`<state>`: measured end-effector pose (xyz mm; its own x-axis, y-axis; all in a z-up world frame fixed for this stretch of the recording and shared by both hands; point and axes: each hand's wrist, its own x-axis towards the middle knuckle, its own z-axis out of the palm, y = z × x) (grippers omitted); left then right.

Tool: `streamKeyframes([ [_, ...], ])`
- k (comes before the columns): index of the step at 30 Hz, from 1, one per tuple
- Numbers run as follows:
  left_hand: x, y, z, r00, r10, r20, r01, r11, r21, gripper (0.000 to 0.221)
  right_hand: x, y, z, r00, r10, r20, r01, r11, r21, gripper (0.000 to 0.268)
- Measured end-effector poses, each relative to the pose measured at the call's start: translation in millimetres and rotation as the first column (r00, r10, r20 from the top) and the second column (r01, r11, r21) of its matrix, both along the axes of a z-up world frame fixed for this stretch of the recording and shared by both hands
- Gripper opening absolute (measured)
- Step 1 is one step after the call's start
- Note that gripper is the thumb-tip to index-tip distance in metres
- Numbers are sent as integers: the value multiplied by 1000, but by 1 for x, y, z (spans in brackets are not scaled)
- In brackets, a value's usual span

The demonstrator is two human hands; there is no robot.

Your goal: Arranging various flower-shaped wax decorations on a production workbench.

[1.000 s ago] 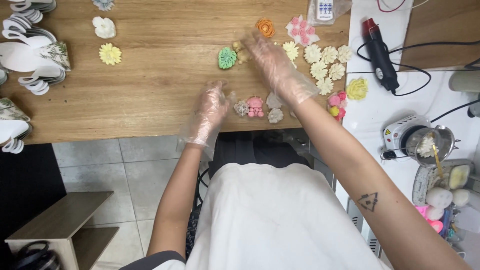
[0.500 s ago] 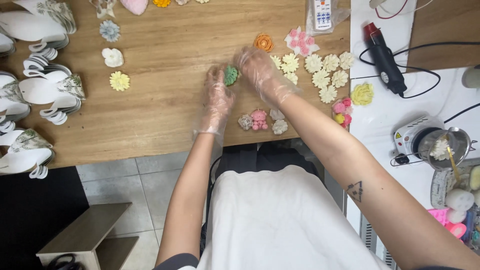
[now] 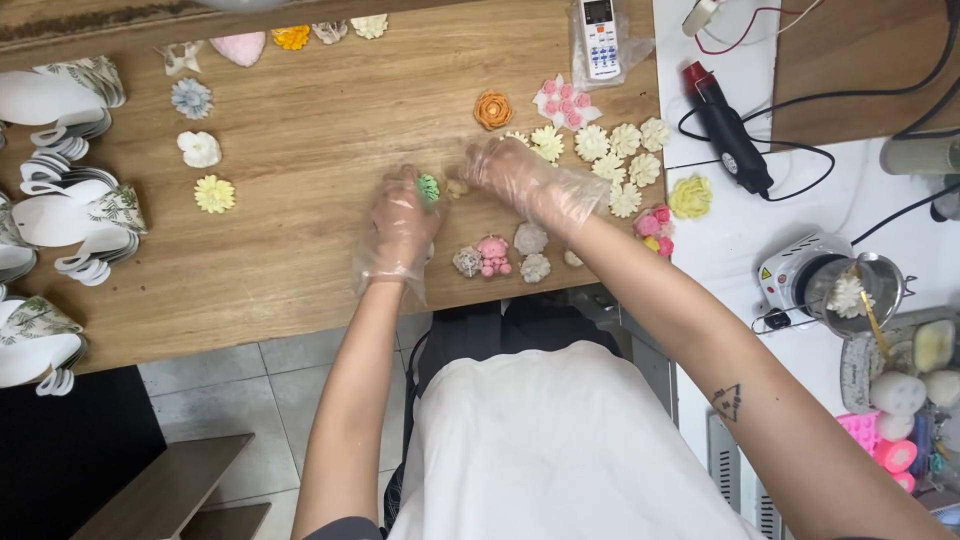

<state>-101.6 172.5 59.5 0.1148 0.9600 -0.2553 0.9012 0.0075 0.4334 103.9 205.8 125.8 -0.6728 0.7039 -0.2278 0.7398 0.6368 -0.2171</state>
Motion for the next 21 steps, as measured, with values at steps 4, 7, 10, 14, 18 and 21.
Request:
streamKeyframes([
  [4,0,-1,-14,999,-17,-30,20,992,124,71,-10,8,-25,984,74,160,-87,994,72,74],
  [7,1,-8,-12,1000,22,22,-27,975,221,77,-11,9,-55,975,140,171,-168,972,161,62],
  [10,3,-6,15,998,34,54,-39,995,94,74,-23,14,-53,974,100,204,-111,993,47,50],
  [14,6,-17,21,996,10,91,-11,1000,14,60,-53,-8,52,808,-12,589,162,965,-204,33],
  [18,2,-23,-2,989,-57,139,34,986,165,69,-39,-13,30,789,-36,614,246,933,-262,30],
  [21,1,-23,5,990,-79,115,74,996,42,74,-21,-11,-6,868,47,495,-77,996,39,74],
])
